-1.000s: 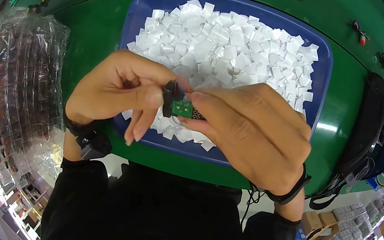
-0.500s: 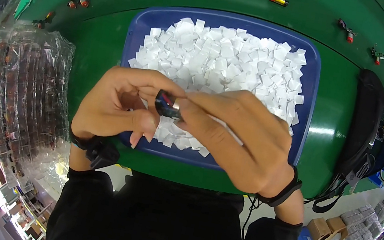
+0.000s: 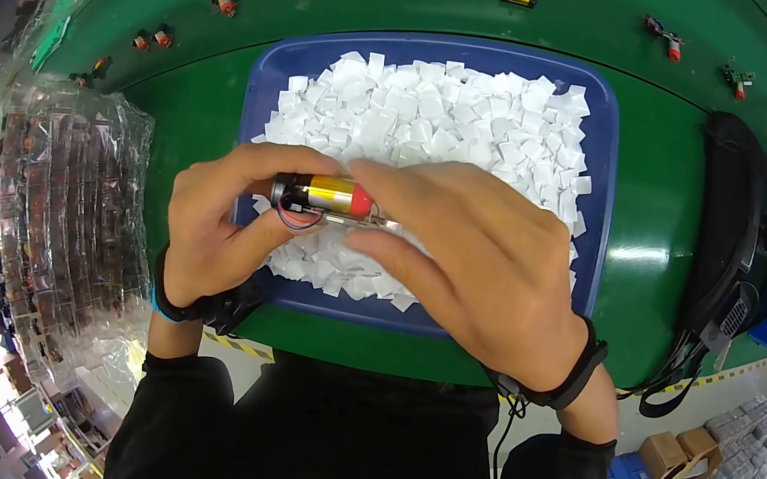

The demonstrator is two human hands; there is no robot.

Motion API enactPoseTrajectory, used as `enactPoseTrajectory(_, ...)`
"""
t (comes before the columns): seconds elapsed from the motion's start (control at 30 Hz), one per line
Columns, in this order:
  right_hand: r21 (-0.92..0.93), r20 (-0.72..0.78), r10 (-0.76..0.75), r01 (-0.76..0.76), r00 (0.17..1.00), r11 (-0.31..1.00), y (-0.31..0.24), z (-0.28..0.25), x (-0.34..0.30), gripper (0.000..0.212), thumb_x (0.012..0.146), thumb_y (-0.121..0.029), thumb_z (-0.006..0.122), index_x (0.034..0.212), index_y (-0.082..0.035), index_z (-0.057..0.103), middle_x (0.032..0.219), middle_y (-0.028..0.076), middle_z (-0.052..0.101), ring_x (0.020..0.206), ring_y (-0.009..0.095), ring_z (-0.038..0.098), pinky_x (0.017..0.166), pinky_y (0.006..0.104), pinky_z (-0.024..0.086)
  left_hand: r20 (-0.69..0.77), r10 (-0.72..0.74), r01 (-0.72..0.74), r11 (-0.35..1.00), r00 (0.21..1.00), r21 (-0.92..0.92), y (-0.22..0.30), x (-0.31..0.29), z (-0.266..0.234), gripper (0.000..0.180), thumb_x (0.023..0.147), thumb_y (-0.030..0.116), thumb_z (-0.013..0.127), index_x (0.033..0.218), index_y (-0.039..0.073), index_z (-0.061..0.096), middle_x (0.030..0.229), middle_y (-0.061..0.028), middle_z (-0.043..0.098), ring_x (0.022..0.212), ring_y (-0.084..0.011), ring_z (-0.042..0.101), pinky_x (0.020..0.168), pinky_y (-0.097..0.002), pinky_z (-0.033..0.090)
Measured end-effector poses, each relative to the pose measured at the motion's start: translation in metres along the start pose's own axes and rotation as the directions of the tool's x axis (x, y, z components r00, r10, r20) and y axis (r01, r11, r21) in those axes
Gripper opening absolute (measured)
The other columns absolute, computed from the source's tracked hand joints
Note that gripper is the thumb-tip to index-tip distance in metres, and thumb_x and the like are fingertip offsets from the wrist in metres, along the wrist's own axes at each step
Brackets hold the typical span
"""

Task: The person assembles electronic components by hand, picking up a battery and a circuit board, fitting them together, and wrapping them with tape. After completing each assembly, the person places it into a plastic tray and reaches for more components.

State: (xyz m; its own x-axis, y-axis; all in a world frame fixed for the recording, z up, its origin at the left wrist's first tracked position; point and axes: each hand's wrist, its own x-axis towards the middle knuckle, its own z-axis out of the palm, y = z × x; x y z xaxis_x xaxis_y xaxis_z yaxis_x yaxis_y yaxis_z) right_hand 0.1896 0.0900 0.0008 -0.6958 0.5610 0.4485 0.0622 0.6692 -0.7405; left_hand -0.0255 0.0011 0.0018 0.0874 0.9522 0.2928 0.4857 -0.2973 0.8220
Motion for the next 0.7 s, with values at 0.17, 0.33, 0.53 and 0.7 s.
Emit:
enactPoseTrajectory(0.17,-0.118,-0.02,-0.12,0.117,0.993,0.986,0.004,-0.001,0.0,0.042,0.071,-0.006,0.084,0.11,0.002,0.07,0.093,0.015,0.071,0.077,0.024,0.069,0.062,0.0304,0.054,-0.007,0.108,-0.106,0.985,0.994,0.137,-0.003,0.001,0.001,0.033,0.08,0.003,0.077,0.112,0.002,0.068,0.101,-0.0109,0.072,0.074,-0.0214,0.071,0.061,-0.0274,0.056)
enactPoseTrajectory(0.33,-0.209,-0.012,-0.135,0.129,0.991,0.969,-0.003,0.004,-0.005,0.037,0.07,-0.006,0.084,0.104,0.002,0.072,0.09,0.014,0.071,0.076,0.024,0.069,0.063,0.0303,0.055,0.01,0.276,-0.266,0.916,0.961,0.301,-0.006,-0.004,0.001,0.042,0.078,0.002,0.078,0.118,0.001,0.065,0.099,-0.0119,0.072,0.077,-0.0243,0.07,0.063,-0.0281,0.057)
enactPoseTrajectory(0.53,-0.382,-0.067,-0.278,0.233,0.958,0.894,0.0,-0.003,0.002,0.036,0.069,-0.003,0.084,0.103,0.0,0.073,0.092,0.013,0.071,0.077,0.023,0.069,0.064,0.0298,0.056,0.066,-0.264,0.272,0.919,0.962,-0.284,0.011,0.01,-0.007,0.038,0.087,0.006,0.072,0.122,-0.002,0.06,0.127,-0.0149,0.062,0.091,-0.0202,0.069,0.065,-0.0295,0.059)
enactPoseTrajectory(0.7,-0.338,0.005,-0.238,0.225,0.971,0.914,-0.004,-0.006,-0.001,0.035,0.068,-0.001,0.085,0.101,0.0,0.073,0.097,0.012,0.071,0.08,0.023,0.069,0.066,0.0291,0.056,0.391,-0.469,0.61,0.573,0.792,-0.548,0.013,0.018,-0.008,0.03,0.097,0.016,0.063,0.121,-0.001,0.059,0.12,-0.0132,0.063,0.083,-0.0141,0.065,0.057,-0.0261,0.055)
